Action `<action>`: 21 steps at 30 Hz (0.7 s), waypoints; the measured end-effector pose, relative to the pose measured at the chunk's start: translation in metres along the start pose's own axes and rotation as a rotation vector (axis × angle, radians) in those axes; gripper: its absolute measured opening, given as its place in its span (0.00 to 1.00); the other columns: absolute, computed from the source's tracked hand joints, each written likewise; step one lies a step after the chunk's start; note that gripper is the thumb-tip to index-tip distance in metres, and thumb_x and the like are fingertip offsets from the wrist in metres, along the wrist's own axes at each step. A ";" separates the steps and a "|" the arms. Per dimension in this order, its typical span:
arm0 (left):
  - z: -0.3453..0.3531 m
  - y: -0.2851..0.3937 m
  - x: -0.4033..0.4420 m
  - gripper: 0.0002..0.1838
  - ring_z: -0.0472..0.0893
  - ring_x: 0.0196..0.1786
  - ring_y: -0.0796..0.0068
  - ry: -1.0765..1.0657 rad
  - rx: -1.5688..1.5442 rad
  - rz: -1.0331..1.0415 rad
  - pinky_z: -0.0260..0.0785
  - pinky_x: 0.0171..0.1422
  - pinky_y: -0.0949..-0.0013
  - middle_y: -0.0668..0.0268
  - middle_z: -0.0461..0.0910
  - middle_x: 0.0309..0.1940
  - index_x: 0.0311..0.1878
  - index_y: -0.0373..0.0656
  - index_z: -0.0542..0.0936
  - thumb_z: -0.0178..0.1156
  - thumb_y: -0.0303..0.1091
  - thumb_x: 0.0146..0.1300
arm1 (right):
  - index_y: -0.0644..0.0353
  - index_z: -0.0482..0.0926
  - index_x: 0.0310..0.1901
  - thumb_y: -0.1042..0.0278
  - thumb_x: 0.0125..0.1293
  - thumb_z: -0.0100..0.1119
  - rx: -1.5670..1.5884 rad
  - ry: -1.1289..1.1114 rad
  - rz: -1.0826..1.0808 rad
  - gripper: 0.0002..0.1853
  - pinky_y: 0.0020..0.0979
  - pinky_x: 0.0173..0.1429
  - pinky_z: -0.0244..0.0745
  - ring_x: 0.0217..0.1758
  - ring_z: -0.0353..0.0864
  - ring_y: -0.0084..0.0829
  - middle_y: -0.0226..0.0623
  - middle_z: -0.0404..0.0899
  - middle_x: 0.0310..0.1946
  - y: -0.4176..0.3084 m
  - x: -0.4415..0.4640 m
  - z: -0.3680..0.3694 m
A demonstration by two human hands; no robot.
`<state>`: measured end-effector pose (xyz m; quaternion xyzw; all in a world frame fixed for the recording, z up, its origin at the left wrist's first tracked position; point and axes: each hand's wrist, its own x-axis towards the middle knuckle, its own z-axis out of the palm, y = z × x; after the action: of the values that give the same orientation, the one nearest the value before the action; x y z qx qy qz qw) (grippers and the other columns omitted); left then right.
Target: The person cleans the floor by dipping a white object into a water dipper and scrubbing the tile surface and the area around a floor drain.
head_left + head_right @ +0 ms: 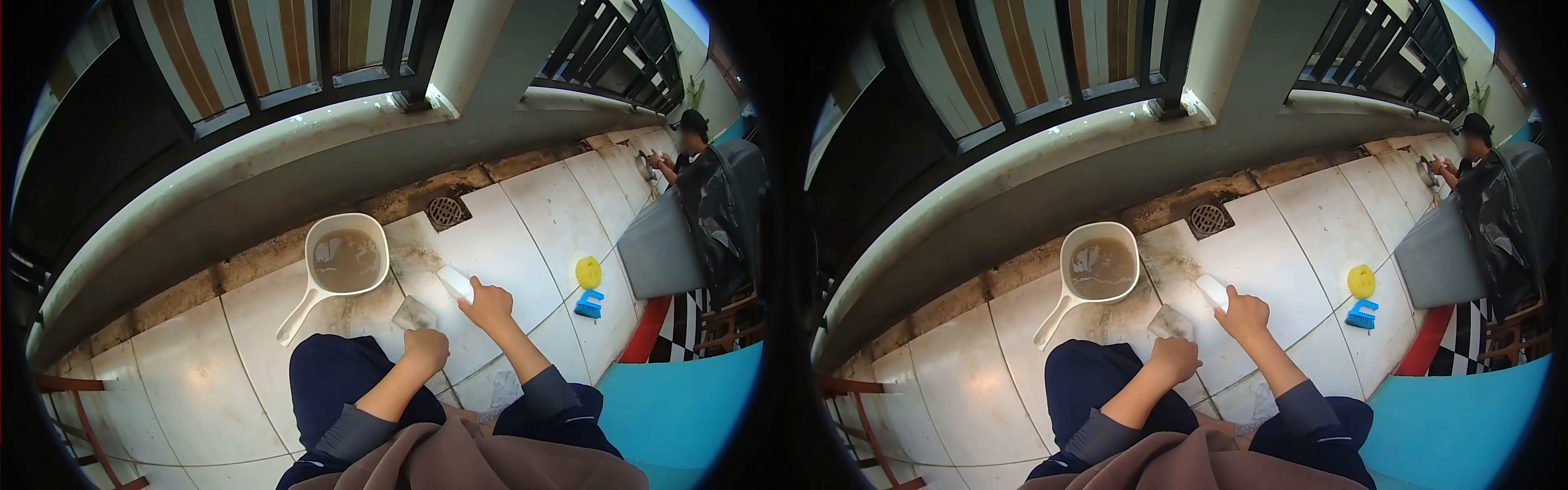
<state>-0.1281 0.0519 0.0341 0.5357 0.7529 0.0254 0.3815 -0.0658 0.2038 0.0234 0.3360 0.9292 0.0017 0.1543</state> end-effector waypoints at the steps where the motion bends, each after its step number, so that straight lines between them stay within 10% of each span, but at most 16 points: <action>1: 0.000 0.001 -0.002 0.17 0.80 0.42 0.60 -0.001 -0.005 0.003 0.70 0.43 0.59 0.59 0.80 0.36 0.37 0.41 0.79 0.54 0.47 0.58 | 0.56 0.71 0.45 0.47 0.51 0.58 -0.007 -0.019 0.002 0.25 0.37 0.29 0.74 0.27 0.81 0.38 0.39 0.80 0.23 0.006 -0.014 0.001; 21: -0.003 0.010 0.000 0.18 0.79 0.43 0.60 -0.018 -0.025 0.048 0.69 0.44 0.60 0.58 0.80 0.36 0.38 0.40 0.79 0.54 0.47 0.58 | 0.57 0.71 0.44 0.47 0.50 0.59 0.042 0.065 -0.005 0.25 0.36 0.26 0.74 0.24 0.80 0.38 0.39 0.79 0.21 0.003 -0.016 0.011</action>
<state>-0.1216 0.0573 0.0404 0.5490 0.7360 0.0393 0.3943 -0.0490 0.1946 0.0181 0.3364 0.9344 -0.0075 0.1167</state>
